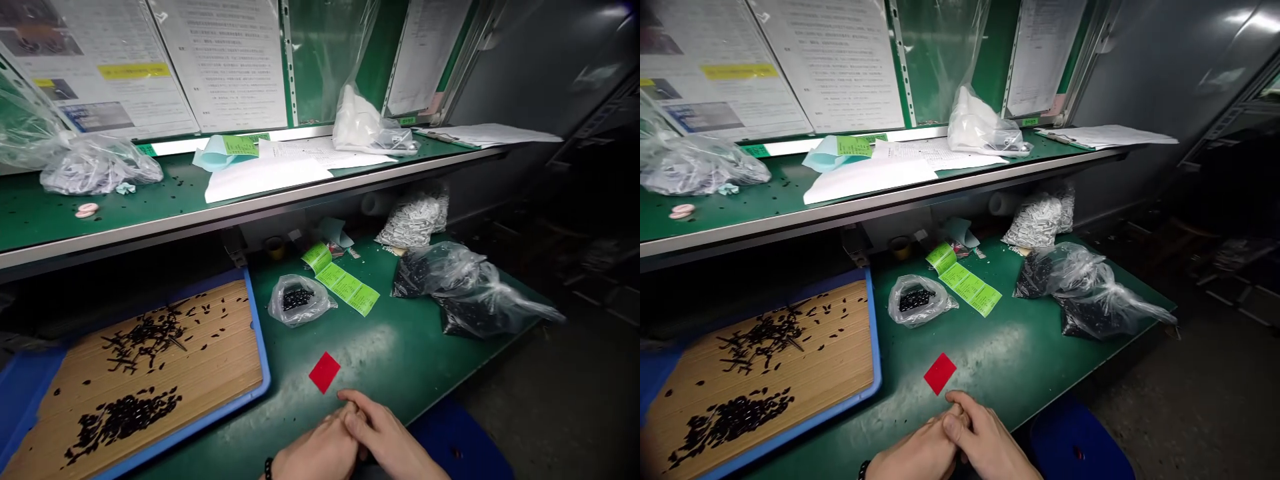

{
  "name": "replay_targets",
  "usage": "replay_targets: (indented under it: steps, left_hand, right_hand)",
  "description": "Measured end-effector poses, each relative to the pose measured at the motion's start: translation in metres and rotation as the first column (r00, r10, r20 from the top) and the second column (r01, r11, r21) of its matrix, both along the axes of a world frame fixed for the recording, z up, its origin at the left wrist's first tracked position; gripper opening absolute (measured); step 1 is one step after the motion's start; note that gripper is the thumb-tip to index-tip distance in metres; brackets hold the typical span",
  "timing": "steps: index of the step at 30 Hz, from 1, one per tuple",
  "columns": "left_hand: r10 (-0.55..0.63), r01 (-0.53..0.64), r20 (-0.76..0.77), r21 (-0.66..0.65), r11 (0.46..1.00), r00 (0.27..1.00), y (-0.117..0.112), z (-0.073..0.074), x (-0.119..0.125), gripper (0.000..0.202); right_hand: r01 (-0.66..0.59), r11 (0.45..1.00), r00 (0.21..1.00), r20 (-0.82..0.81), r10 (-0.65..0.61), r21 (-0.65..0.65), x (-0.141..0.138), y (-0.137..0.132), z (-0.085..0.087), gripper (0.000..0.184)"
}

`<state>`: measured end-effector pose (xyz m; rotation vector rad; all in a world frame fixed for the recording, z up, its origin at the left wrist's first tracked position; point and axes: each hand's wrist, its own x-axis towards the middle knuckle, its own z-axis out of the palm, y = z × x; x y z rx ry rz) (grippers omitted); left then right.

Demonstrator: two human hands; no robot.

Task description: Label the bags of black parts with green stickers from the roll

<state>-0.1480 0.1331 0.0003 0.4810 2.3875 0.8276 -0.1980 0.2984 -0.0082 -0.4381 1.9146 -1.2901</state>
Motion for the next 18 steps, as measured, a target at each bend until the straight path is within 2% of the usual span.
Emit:
replay_targets:
  steps: [2, 4, 6, 9, 11, 14, 18]
  left_hand:
    - [-0.015, 0.015, 0.026, -0.009, 1.0, 1.0, 0.006, -0.003, 0.0, 0.056]
    - [-0.006, 0.006, 0.01, 0.014, 1.0, 1.0, 0.009, -0.001, -0.003, 0.046]
    - [0.03, -0.028, -0.033, 0.078, 0.997, 0.999, 0.011, 0.004, -0.007, 0.031]
    - [0.057, -0.048, -0.071, 0.122, 0.991, 0.996, 0.013, 0.015, -0.015, 0.022]
    - [0.056, -0.05, -0.104, 0.053, 0.997, 0.993, 0.019, 0.022, -0.022, 0.016]
    - [0.045, -0.053, -0.137, -0.06, 0.997, 0.99, 0.037, 0.027, -0.037, 0.021]
    - [0.039, -0.049, -0.121, -0.081, 0.996, 0.992, 0.076, 0.025, -0.064, 0.022]
  right_hand:
    - [0.034, 0.999, 0.999, -0.006, -0.034, -0.003, 0.001, 0.003, -0.002, 0.063]
    - [0.041, 0.999, 0.999, 0.025, -0.04, -0.027, 0.001, 0.005, -0.005, 0.062]
    - [0.03, 0.996, 0.994, 0.104, -0.021, -0.087, -0.001, 0.007, -0.009, 0.065]
    - [0.02, 0.985, 0.985, 0.17, 0.01, -0.169, -0.008, 0.014, -0.012, 0.066]
    - [0.021, 0.982, 0.991, 0.133, 0.004, -0.188, -0.016, 0.022, -0.012, 0.062]
    - [-0.004, 0.979, 0.995, 0.1, 0.025, -0.203, -0.035, 0.04, -0.011, 0.058]
    - [-0.084, 0.978, 0.991, 0.086, 0.102, -0.191, -0.071, 0.077, -0.013, 0.058]
